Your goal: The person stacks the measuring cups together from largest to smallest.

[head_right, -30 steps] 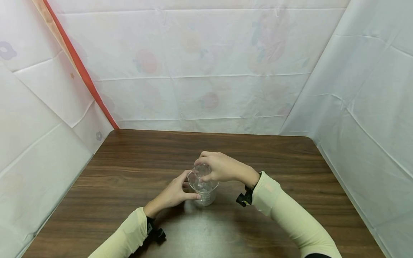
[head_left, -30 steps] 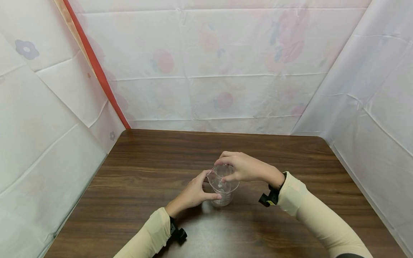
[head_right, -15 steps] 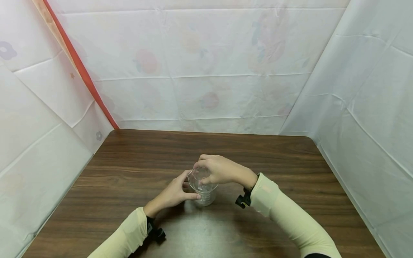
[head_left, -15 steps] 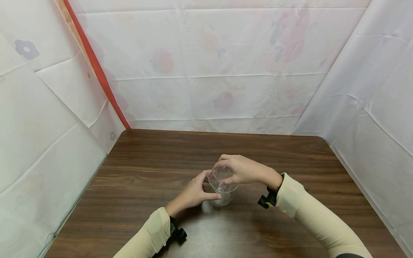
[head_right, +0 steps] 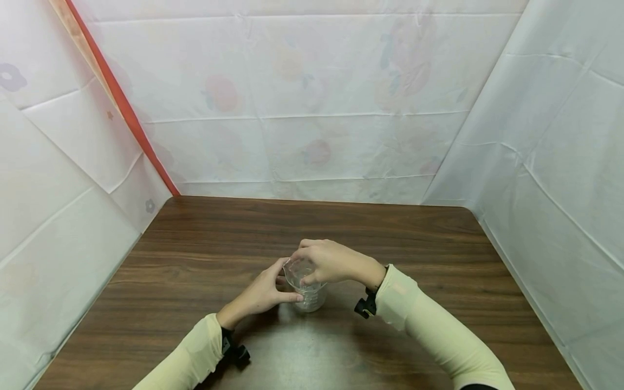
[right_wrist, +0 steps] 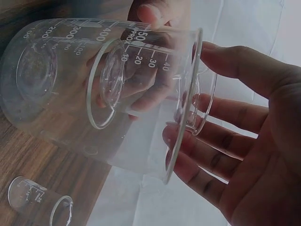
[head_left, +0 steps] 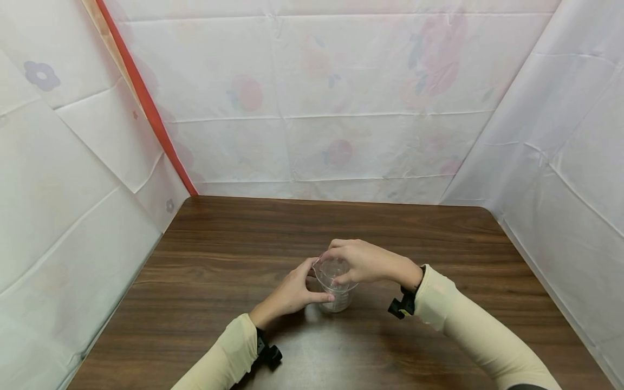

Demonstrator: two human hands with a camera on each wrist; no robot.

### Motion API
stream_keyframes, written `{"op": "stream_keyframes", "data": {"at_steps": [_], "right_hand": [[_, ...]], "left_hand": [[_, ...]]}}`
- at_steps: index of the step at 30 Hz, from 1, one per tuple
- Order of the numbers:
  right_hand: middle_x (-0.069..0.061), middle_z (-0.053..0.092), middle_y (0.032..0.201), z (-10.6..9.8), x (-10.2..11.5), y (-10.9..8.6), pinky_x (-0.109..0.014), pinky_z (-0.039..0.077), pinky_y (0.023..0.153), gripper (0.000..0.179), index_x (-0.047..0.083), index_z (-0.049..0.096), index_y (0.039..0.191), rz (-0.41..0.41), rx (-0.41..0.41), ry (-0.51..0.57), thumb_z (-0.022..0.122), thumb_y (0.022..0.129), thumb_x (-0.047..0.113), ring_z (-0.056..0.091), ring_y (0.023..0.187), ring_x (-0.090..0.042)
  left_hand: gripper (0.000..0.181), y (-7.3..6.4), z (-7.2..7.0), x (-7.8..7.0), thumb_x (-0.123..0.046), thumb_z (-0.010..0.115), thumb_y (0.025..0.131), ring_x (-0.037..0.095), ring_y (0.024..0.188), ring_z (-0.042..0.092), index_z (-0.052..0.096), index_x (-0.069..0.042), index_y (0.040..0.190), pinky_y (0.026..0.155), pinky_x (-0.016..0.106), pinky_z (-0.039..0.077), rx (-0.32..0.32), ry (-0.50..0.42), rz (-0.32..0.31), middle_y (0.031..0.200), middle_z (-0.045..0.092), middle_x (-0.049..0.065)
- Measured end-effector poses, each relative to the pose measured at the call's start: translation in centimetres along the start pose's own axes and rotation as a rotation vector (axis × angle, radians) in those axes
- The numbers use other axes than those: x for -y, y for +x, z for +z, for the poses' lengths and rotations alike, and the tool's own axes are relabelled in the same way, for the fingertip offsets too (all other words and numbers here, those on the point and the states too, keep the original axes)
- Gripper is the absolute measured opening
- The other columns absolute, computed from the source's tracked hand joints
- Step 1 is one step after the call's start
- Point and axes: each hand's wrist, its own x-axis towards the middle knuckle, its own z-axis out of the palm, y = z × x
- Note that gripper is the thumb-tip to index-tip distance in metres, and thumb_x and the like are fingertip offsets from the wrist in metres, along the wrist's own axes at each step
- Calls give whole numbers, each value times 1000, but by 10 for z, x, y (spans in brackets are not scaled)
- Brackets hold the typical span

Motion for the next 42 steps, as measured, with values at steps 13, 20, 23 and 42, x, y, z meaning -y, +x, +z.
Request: {"op": "stream_keyframes", "data": {"at_steps": [13, 20, 23, 42], "right_hand": [[0, 60, 107, 4, 0, 2, -23, 48, 73, 46, 12, 64, 126, 11, 31, -31, 77, 84, 26, 58, 85, -15], [0, 61, 116, 10, 0, 5, -32, 53, 86, 43, 15, 64, 125, 11, 60, -70, 75, 85, 26, 63, 98, -15], [-2, 61, 116, 11, 1, 6, -32, 54, 86, 43, 14, 64, 125, 7, 63, -76, 75, 85, 25, 63, 98, -16], [0, 61, 122, 19, 1, 11, -33, 55, 89, 46, 13, 64, 126, 34, 106, -120, 77, 84, 25, 64, 107, -18]], "left_hand": [[89, 0, 0, 1, -51, 78, 78, 27, 118, 60, 34, -18, 149, 91, 45, 53, 14, 8, -16, 140, 51, 5], [87, 0, 1, 1, -51, 77, 78, 27, 117, 60, 36, -18, 148, 91, 44, 53, 11, 20, -21, 138, 53, 4], [86, 0, 0, 1, -50, 78, 78, 26, 116, 60, 36, -19, 147, 91, 44, 53, 13, 13, -19, 136, 54, 4], [84, 0, 0, 1, -48, 79, 77, 25, 116, 60, 38, -21, 145, 92, 44, 52, 5, 12, -3, 129, 57, 2]]}}
